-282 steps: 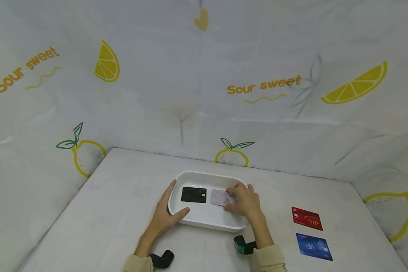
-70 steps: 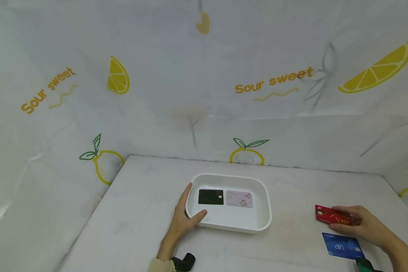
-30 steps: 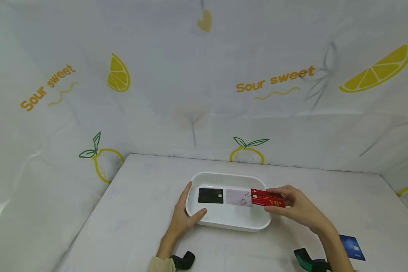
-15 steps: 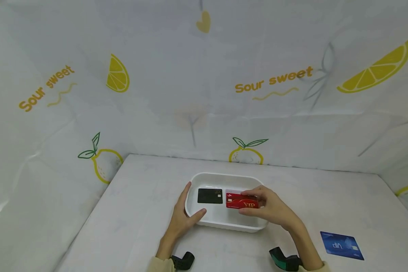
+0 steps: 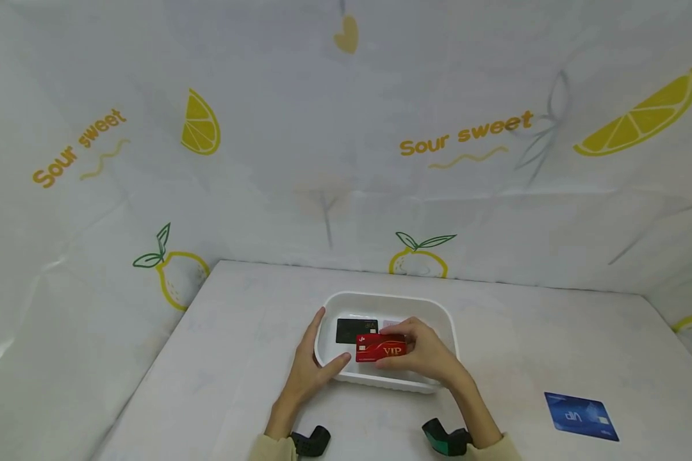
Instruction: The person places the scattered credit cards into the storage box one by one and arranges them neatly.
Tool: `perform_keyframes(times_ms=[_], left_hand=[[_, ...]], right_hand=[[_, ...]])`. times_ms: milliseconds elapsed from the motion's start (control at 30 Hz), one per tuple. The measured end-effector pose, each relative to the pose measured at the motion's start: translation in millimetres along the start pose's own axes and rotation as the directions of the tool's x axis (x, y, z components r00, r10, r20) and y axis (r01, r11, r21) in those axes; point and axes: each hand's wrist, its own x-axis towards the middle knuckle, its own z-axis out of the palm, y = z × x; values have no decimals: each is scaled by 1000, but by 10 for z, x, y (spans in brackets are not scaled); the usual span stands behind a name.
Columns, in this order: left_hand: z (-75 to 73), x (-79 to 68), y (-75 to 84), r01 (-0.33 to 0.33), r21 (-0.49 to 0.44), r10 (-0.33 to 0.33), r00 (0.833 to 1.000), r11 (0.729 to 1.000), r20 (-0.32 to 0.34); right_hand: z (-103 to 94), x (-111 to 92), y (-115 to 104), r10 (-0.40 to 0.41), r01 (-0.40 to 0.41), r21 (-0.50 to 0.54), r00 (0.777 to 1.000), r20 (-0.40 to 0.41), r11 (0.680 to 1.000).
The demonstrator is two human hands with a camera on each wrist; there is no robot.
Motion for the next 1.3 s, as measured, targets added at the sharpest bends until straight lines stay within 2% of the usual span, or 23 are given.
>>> perform_keyframes(times_ms=[300, 500, 733, 1100, 1300], left_hand=[[-10, 17, 1, -9, -1, 9, 1000, 1000, 5], [-15, 21, -4, -7, 14, 7, 1000, 1000, -1], [-12, 15, -13, 9, 30, -9, 1000, 1000, 7], [-18, 17, -25, 7, 34, -7, 1000, 999, 9], [-22, 11, -19, 9, 22, -9, 1000, 1000, 7]], right_hand=[[193, 120, -28, 99, -99, 18, 995, -13, 995], [296, 195, -17, 63, -62, -29, 997, 39, 998], [364, 232, -47, 60, -54, -81, 995, 80, 995], [409, 257, -88, -3, 20, -177, 995, 95, 984], [433, 267, -116, 20, -7, -177, 997, 72, 984]])
